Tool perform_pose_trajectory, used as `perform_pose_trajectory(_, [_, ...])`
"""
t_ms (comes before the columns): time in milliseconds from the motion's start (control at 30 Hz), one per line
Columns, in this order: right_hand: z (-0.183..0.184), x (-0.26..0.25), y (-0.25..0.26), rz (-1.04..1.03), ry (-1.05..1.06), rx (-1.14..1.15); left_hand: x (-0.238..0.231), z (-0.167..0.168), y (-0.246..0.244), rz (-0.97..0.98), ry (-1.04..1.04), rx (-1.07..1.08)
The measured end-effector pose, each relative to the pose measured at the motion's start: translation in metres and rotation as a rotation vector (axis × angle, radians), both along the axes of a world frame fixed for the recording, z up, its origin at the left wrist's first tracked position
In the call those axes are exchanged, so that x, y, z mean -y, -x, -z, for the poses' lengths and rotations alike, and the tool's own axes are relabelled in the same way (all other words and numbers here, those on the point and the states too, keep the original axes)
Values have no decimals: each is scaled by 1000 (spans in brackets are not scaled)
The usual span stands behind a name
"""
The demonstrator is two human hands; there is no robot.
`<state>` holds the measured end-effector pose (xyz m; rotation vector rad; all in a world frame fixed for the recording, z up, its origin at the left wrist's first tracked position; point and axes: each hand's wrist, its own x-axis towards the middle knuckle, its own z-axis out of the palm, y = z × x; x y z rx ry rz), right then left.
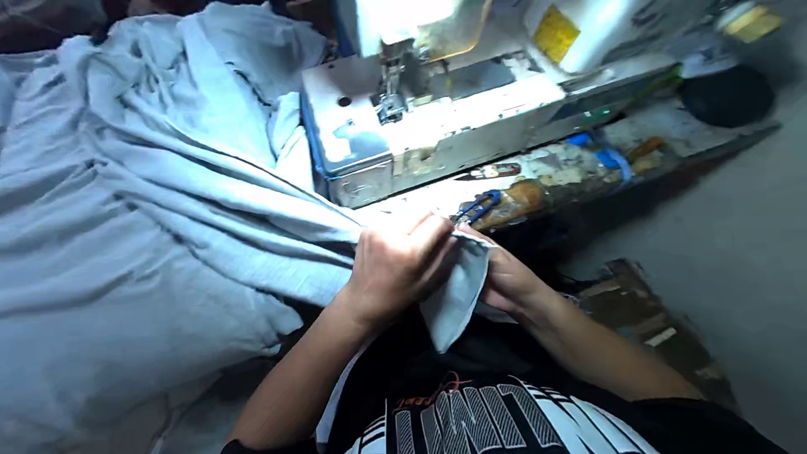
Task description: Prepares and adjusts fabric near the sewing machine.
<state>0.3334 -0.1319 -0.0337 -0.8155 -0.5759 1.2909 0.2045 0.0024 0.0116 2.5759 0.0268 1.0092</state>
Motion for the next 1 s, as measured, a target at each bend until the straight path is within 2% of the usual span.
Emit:
perform_pose_trajectory(67, [1,10,-6,41,-28,-69,-5,-1,-11,-50,21,5])
perform_pose_trajectory(133, [0,18,-15,93,-38,-30,-7,-4,-18,-87,16,16])
perform_pose_trajectory(300, [9,27,-38,233,-19,308,-11,-7,-27,-140,4,19])
perform_pose_trajectory(367, [15,27,-41,241,-16,356,-5,-5,-25,-158,39,29])
perform_pose_trajectory(433, [15,27,-38,190,-9,269,16,0,-11,-125,245,35])
perform_pose_trajectory(533, [13,24,-28,63,-28,107,57,19,15,-16,787,-28])
perform_pose_trajectory(600, [14,22,-21,-12,-58,52,68,32,21,-44,912,-17])
perform_pose_trajectory(700, [17,17,-16,-14,-123,117,64,35,23,-117,719,-14])
perform_pose_trajectory(767, [18,18,-15,27,-185,247,61,36,24,-153,543,-48])
perform_pose_trajectory(833, [18,21,-16,78,-220,390,61,38,24,-178,451,-77])
perform_pose_trajectory(900, [20,23,-16,114,-230,476,62,41,26,-173,441,-70])
perform_pose_trajectory(1000, [23,15,-9,89,-238,402,57,40,36,-116,607,-15])
